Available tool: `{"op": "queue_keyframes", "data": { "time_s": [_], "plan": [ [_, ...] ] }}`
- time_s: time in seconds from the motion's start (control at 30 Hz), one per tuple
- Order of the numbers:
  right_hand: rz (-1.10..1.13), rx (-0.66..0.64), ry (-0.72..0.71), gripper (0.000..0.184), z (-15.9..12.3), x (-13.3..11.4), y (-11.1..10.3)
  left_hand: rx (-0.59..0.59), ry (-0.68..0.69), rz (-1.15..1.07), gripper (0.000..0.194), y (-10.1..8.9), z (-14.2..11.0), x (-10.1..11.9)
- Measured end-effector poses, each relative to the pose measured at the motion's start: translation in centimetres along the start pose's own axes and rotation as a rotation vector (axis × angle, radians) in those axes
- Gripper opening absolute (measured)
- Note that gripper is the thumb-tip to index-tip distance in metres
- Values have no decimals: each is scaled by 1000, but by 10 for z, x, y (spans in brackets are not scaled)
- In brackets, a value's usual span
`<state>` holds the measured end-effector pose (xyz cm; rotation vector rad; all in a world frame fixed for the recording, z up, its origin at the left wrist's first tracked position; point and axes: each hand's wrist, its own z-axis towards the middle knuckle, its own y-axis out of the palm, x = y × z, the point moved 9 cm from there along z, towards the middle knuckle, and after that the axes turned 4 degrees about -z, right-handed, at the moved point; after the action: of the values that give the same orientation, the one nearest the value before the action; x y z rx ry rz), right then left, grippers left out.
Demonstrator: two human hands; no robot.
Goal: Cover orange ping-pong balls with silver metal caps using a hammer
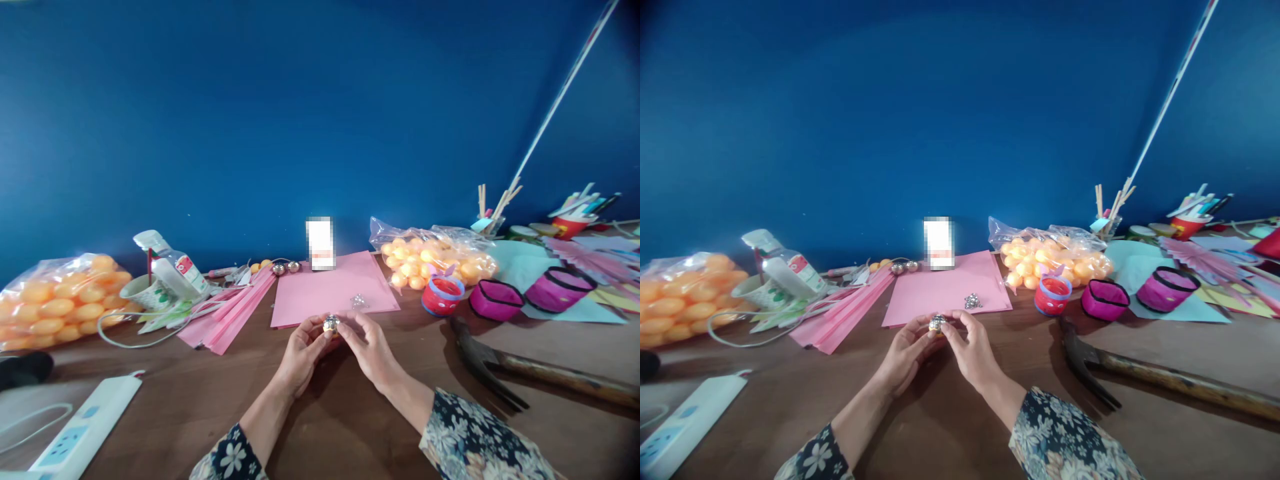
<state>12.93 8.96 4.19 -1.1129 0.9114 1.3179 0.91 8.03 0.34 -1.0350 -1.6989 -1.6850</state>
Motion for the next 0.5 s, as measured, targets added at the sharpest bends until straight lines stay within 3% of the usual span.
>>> {"op": "queue_keyframes", "data": {
  "time_s": [0.5],
  "plan": [
    [27,-32,8,26,-1,5,3,9,30,43,28,2,-1,6]
  ]
}}
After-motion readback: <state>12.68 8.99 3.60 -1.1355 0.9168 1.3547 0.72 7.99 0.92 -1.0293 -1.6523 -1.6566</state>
